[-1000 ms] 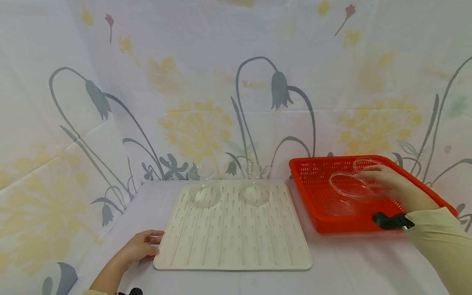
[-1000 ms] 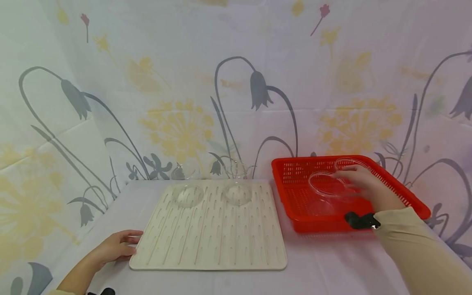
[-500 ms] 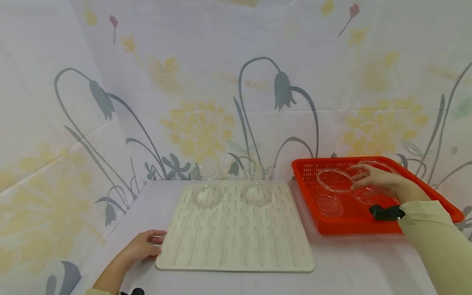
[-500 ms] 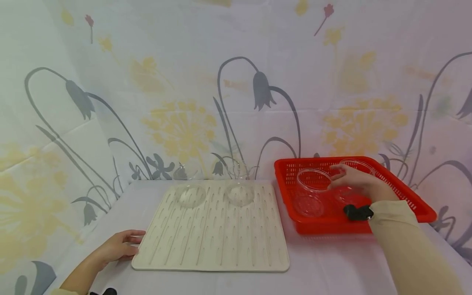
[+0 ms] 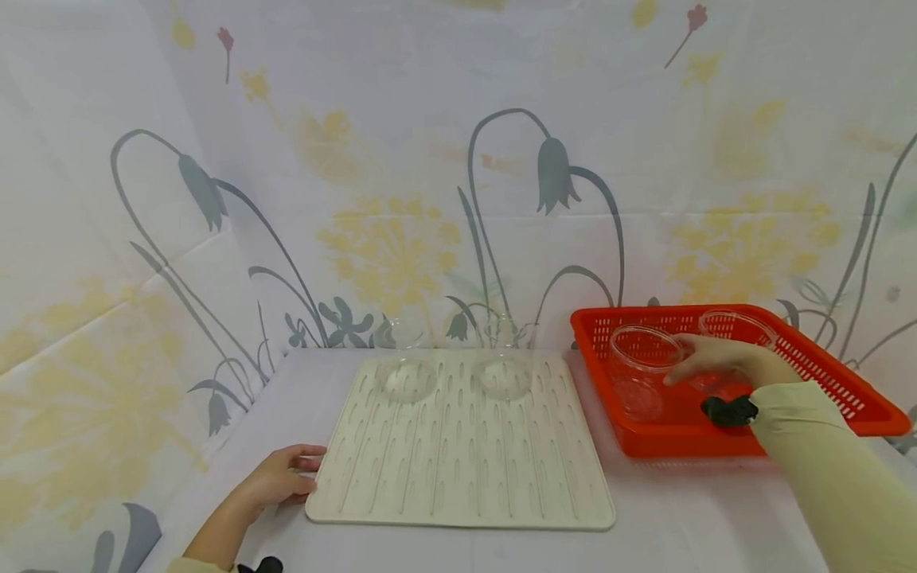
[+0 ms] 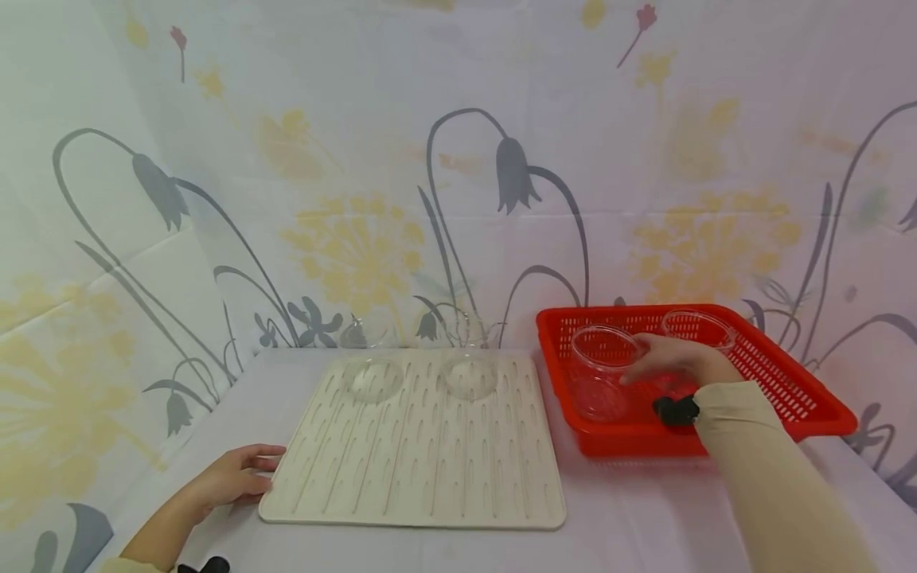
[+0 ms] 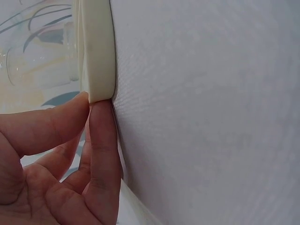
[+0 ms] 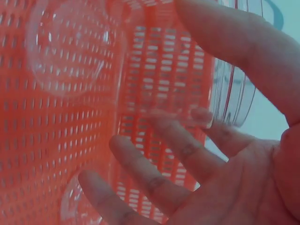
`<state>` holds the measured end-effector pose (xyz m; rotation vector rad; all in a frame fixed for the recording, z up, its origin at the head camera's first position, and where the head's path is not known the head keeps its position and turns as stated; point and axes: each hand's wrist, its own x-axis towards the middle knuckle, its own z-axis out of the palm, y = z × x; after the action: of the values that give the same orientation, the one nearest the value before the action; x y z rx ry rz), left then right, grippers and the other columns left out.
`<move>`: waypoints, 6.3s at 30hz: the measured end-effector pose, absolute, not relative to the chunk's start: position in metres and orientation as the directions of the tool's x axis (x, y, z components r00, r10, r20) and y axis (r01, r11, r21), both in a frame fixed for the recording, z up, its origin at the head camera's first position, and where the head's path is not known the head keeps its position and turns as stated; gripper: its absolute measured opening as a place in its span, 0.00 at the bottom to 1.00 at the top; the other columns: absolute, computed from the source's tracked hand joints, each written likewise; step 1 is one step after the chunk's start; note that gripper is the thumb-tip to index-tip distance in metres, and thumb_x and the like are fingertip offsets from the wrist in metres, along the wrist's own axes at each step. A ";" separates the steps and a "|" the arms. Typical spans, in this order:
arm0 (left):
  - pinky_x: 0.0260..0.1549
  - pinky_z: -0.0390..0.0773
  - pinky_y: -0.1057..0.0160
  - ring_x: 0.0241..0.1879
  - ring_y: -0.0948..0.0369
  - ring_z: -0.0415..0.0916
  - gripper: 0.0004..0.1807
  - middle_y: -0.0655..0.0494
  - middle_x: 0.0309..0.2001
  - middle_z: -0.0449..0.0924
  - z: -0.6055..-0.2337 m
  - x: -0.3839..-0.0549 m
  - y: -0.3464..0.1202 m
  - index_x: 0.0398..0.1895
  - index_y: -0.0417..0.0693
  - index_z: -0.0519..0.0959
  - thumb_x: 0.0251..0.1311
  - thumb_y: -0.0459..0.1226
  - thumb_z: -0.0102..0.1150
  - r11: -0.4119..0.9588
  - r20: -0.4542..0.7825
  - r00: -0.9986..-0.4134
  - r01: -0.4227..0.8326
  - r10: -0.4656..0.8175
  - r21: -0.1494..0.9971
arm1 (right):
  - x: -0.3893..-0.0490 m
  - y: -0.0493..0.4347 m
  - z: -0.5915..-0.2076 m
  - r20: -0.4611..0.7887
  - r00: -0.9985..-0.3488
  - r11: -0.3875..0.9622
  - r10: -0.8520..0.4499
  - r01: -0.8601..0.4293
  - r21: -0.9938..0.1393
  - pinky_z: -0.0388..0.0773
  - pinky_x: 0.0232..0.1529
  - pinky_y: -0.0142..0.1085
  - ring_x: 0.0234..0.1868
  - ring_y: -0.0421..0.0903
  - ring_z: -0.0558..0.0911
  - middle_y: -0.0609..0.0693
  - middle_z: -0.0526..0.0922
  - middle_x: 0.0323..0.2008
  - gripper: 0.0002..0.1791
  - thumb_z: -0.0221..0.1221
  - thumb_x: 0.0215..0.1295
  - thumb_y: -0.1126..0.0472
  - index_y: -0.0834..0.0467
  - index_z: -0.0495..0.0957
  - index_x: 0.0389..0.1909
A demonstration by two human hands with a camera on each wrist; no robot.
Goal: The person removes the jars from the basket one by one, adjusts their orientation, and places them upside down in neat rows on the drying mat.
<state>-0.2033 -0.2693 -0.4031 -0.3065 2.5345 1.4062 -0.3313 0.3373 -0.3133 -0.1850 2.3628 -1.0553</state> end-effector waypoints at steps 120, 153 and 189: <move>0.47 0.74 0.49 0.55 0.48 0.70 0.37 0.44 0.57 0.68 -0.347 -0.240 -0.118 0.64 0.48 0.66 0.48 0.34 0.69 0.241 0.079 -0.974 0.130 0.211 0.962 | -0.269 0.196 -0.252 0.153 -0.924 0.669 -0.351 -0.362 -0.650 0.73 0.47 0.55 0.56 0.65 0.66 0.65 0.65 0.60 0.49 0.73 0.43 0.51 0.59 0.59 0.64; 0.52 0.69 0.47 0.60 0.49 0.65 0.44 0.46 0.63 0.62 -0.337 -0.246 -0.078 0.69 0.54 0.57 0.49 0.36 0.69 0.178 0.082 -0.937 0.150 0.341 0.973 | -0.262 0.153 -0.264 0.159 -0.896 0.673 -0.416 -0.420 -0.609 0.71 0.48 0.59 0.57 0.60 0.66 0.60 0.67 0.61 0.47 0.74 0.40 0.54 0.56 0.64 0.64; 0.51 0.70 0.47 0.61 0.43 0.61 0.49 0.48 0.68 0.49 -0.330 -0.242 -0.076 0.70 0.57 0.49 0.49 0.33 0.68 0.057 0.096 -0.929 0.124 0.358 0.991 | -0.246 0.147 -0.280 0.207 -0.907 0.591 -0.368 -0.400 -0.701 0.67 0.49 0.63 0.62 0.63 0.59 0.61 0.57 0.65 0.47 0.71 0.46 0.56 0.54 0.57 0.67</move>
<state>-0.2419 -0.0760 -0.3298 0.4973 2.1483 1.9833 -0.2465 0.1472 -0.2796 -0.6846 2.8375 -1.2667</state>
